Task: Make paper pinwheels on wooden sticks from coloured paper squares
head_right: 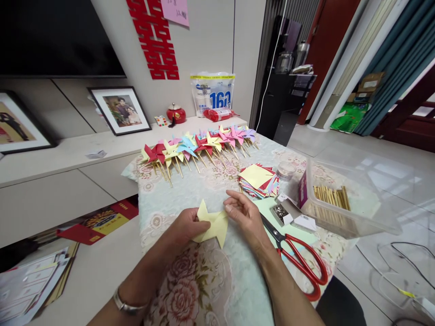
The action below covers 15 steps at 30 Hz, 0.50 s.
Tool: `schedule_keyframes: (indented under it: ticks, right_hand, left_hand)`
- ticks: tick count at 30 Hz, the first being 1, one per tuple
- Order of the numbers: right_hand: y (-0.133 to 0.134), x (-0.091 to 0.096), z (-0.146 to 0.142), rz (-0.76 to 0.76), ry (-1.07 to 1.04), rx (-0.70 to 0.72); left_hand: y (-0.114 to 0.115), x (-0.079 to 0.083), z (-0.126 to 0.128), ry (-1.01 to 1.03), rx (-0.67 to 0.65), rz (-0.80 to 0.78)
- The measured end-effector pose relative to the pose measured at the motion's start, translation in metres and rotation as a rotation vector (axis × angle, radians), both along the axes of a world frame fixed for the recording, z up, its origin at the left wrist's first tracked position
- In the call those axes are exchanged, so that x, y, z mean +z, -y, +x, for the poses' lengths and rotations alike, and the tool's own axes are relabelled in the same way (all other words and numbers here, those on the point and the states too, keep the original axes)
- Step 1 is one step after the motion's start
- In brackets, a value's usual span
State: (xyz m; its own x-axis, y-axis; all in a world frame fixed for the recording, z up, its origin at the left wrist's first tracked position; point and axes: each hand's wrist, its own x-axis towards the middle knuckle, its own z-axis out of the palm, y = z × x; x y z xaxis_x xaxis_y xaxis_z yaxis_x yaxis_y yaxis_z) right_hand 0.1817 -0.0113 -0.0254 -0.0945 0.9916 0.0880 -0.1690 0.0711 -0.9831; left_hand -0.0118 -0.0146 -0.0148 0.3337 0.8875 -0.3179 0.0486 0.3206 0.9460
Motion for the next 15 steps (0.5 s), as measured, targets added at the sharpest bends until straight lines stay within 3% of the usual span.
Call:
schedule_keyframes:
  ticks: [3,6,15]
  right_hand:
    - [0.002,0.003,-0.003,-0.080,0.002,0.192]
    - [0.005,0.005,-0.005,-0.126,0.041,0.292]
    - [0.008,0.001,-0.004,-0.073,0.166,0.305]
  left_hand:
    - [-0.008,0.006,-0.010,-0.136,-0.158,0.021]
    - [-0.017,0.009,-0.013,-0.256,-0.289,0.062]
    - [-0.027,0.027,-0.001,-0.449,-0.429,0.211]
